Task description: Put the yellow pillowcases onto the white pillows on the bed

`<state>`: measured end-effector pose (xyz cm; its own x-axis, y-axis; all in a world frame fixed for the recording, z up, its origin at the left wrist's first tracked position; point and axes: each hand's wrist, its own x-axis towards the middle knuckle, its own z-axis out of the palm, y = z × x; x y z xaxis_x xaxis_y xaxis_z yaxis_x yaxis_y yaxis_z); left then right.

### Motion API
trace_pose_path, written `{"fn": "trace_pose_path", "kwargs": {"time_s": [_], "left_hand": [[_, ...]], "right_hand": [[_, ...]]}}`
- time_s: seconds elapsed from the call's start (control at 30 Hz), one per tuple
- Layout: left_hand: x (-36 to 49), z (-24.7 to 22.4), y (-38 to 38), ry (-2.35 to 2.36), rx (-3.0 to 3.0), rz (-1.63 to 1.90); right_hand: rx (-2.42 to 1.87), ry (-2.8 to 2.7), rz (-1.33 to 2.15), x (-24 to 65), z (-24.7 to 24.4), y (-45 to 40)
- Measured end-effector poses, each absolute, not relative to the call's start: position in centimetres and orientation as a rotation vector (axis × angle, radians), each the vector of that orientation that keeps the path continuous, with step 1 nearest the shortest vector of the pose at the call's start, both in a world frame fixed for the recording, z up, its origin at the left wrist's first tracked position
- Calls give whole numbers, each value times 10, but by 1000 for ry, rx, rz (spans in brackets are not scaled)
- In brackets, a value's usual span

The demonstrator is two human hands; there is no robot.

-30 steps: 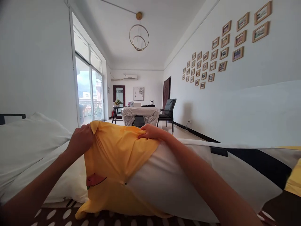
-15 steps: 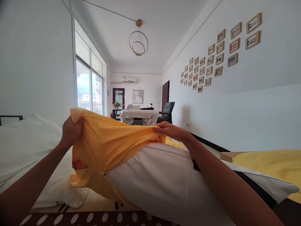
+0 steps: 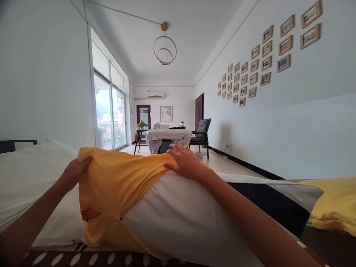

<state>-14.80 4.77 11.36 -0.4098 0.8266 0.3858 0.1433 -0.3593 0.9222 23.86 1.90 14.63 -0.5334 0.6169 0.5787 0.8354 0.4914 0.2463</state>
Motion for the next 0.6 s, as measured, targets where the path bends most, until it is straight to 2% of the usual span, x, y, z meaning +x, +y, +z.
{"fn": "trace_pose_path", "kwargs": {"time_s": [0.1,0.27,0.33,0.5,0.6], "left_hand": [[-153,112,44,1235,1071,1742],[-151,115,36,1067,965,1835],[-155,112,35,1053,964,1844],[-160,103,38,1010,955,1824],[-146,104,39,974,934,1862]], "right_hand": [[-844,-2462,-816,192,115,2],[-771,-2346,-1063,139,73,17],[-729,-2345,-1110,139,71,27],[-640,-2455,-970,165,76,28],[-687,-2351,-1058,167,69,29]]}}
